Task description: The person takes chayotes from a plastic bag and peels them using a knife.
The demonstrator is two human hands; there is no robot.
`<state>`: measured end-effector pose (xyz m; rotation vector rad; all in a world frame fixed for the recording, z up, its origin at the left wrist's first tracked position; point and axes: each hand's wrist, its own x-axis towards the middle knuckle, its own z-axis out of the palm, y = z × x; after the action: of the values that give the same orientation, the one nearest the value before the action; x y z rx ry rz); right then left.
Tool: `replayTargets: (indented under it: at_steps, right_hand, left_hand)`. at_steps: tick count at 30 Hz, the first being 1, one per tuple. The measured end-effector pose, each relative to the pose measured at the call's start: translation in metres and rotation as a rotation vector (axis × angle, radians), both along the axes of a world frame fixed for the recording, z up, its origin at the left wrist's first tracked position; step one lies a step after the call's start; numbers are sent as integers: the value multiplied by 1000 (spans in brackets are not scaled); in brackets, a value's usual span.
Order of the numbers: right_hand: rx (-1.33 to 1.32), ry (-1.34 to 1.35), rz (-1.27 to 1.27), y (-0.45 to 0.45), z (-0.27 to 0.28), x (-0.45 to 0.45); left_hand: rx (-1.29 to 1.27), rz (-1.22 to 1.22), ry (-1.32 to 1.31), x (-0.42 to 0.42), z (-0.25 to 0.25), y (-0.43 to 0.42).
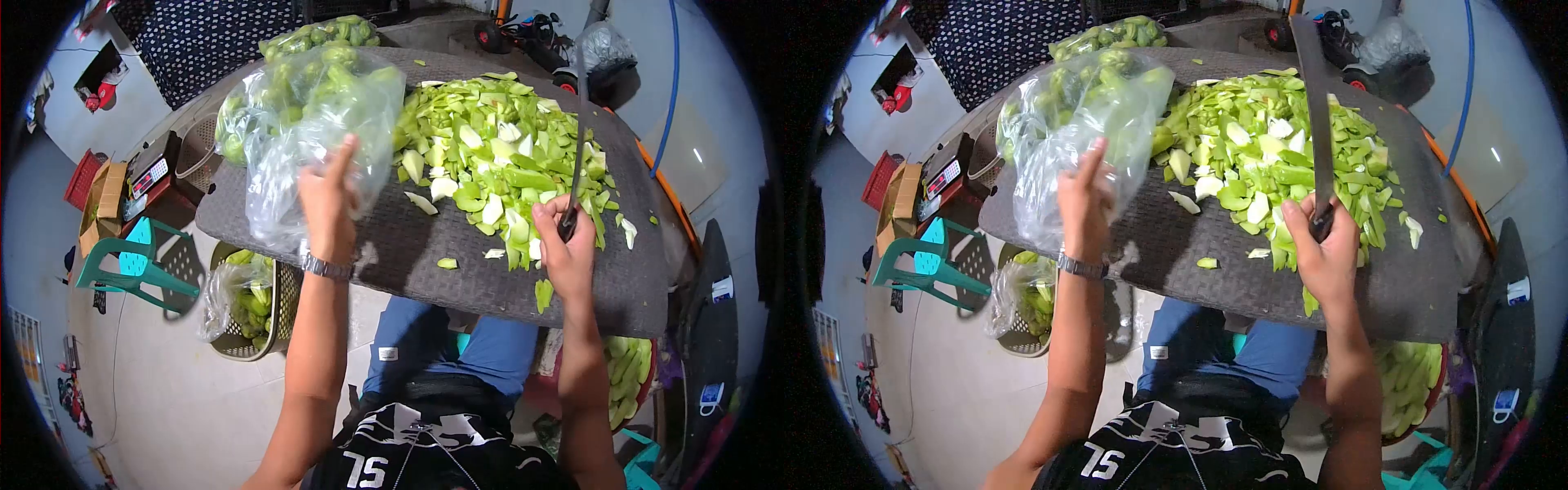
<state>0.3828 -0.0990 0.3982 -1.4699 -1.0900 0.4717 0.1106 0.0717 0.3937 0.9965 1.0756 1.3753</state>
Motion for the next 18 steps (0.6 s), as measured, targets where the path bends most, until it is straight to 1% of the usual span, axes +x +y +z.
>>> replayTargets:
  at_steps: [1, 2, 3, 4, 5, 6, 8, 9, 12, 14, 15, 16, 18]
  right_hand:
    - [60, -3, 67, 4, 1, -1]
    - [56, 49, 85, 6, 4, -5]
    - [55, 99, 105, 8, 11, -12]
    - [62, 144, 123, 12, 19, -17]
    - [18, 218, 143, 15, 24, -20]
    - [-8, 168, 133, 17, 23, -18]
    - [-53, 66, 108, 25, 19, -9]
    - [-66, -101, 71, 27, 19, -8]
    - [-185, -392, 114, 31, 31, -2]
    - [-268, -566, 122, 43, 40, -3]
    - [-336, -660, 121, 51, 45, -1]
    - [-403, -754, 120, 60, 52, 0]
    - [-428, -891, 167, 79, 71, 1]
  left_hand:
    - [-135, -130, 27, 7, -4, -8]
    - [1, -164, 138, 24, -18, -16]
    - [14, -295, 240, 26, -22, -30]
    - [201, -285, 360, 30, -68, -21]
    - [243, -344, 602, 25, -65, -21]
    - [274, -407, 848, 17, -61, -23]
    - [102, -419, 558, 11, -37, -28]
    - [13, -423, 412, 8, -30, -29]
    - [25, -105, 78, 1, -25, -1]
    - [-24, -97, -254, -7, -8, 15]
    - [34, -109, -390, -2, 7, 15]
    - [-8, -71, -430, -1, 8, 25]
    - [-98, 10, -509, 0, -3, 47]
